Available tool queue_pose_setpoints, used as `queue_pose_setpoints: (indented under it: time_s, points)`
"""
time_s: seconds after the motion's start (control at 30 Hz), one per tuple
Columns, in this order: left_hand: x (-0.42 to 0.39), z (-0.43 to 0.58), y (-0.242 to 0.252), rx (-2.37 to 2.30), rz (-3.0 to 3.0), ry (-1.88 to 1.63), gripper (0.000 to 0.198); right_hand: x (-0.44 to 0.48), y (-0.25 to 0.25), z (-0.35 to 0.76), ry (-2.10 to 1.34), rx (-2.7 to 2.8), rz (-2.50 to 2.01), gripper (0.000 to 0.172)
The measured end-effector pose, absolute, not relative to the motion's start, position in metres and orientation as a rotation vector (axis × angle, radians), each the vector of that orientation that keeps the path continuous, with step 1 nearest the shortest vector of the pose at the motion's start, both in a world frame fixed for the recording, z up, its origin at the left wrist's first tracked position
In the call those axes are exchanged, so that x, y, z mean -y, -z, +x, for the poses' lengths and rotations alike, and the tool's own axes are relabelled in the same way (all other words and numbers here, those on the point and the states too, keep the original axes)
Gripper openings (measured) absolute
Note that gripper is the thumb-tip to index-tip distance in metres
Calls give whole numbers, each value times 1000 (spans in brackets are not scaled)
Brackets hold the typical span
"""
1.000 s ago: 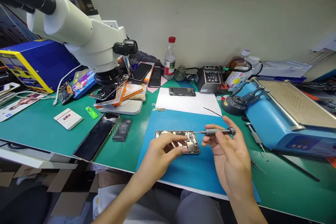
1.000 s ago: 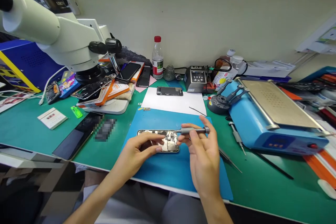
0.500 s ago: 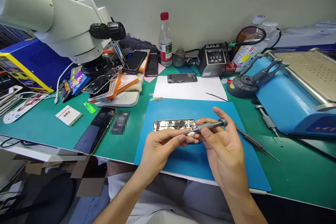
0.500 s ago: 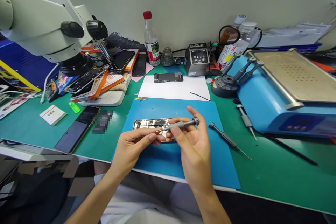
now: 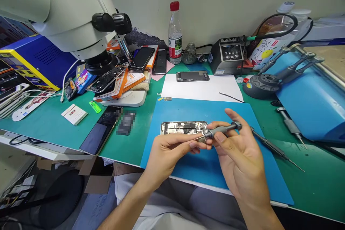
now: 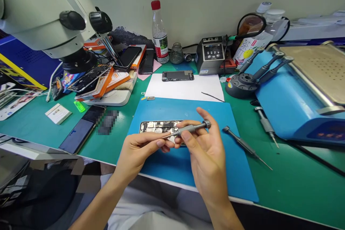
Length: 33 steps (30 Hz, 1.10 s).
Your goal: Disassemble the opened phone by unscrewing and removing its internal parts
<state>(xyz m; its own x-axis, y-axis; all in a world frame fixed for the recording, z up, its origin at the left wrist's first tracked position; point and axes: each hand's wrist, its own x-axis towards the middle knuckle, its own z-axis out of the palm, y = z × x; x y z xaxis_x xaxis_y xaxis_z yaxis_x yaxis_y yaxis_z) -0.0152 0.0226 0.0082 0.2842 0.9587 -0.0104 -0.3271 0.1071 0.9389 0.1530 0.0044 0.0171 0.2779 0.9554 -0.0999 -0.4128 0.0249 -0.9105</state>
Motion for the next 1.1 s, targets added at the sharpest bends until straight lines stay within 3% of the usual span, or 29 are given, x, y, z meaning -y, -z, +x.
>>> queue_pose_setpoints:
  time_s: [0.6,1.1]
  points:
    - [-21,-15,-6,-779,1052,-1134,18,-4,-16,150,-1091,745,-1106,65]
    - [-20,-15,-9,-786,1051,-1148,20,-6,-16,156,-1212,748,-1057,59]
